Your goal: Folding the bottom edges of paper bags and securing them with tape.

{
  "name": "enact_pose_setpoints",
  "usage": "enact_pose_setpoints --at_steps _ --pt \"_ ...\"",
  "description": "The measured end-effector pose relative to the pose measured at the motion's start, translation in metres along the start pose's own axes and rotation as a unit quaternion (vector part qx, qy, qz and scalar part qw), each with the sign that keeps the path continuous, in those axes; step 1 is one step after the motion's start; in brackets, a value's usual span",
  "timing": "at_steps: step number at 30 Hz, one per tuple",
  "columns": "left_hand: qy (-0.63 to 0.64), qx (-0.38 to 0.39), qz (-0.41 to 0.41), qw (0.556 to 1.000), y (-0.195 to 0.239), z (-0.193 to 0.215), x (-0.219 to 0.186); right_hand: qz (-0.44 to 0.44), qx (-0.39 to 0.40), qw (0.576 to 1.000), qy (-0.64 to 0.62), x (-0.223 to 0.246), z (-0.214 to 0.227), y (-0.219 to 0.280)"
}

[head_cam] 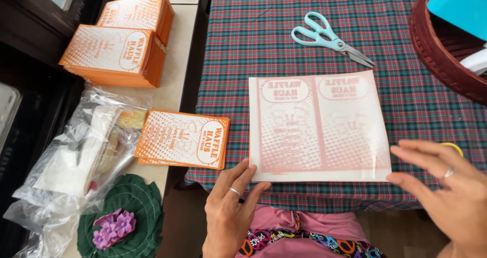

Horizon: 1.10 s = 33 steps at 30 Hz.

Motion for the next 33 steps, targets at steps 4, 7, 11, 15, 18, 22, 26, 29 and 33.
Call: enact_pose_setpoints --at_steps 4,7,11,15,18,22,26,29,33 --pt "0.001 -0.002 -0.011 1.000 0.000 -0.001 -0.002 -0.048 -0.016 0.999 0.012 0.004 0.002 0.020" --pt "0.000 -0.014 -0.030 0.999 0.000 -0.003 -0.002 -0.073 -0.030 0.997 -0.011 0.000 -0.002 0.028" --pt "0.027 -0.016 -0.023 0.999 -0.001 -0.003 -0.002 -0.018 -0.032 0.999 -0.006 0.012 -0.007 0.025" --pt "0.032 -0.013 -0.009 0.999 -0.003 -0.002 -0.004 -0.032 -0.033 0.999 -0.007 0.014 -0.009 0.024" --pt "0.043 -0.015 -0.002 0.999 -0.003 -0.003 -0.003 -0.032 -0.040 0.999 -0.009 0.011 -0.008 0.026" --pt "0.035 -0.021 0.002 0.999 -0.003 -0.003 -0.002 -0.023 -0.040 0.999 -0.005 0.004 -0.009 0.029" --pt "0.037 -0.008 0.011 0.999 -0.003 -0.002 -0.003 0.007 -0.022 0.999 0.033 0.003 -0.007 0.027" --pt "0.038 -0.004 0.010 0.999 -0.004 -0.002 -0.002 0.041 -0.006 0.999 0.032 0.006 -0.007 0.022" --pt "0.039 -0.011 0.002 0.999 -0.003 -0.002 -0.002 0.073 0.003 0.997 -0.026 0.010 -0.013 0.021"
Point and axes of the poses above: each hand's wrist, its own y-axis away from the middle knuckle, its own z-axis out of the back of the hand, x = y × z, the point moved 5 cm from there along -y, towards the middle knuckle, and after that the axes turned 11 degrees about -x, right-handed, at the moved point
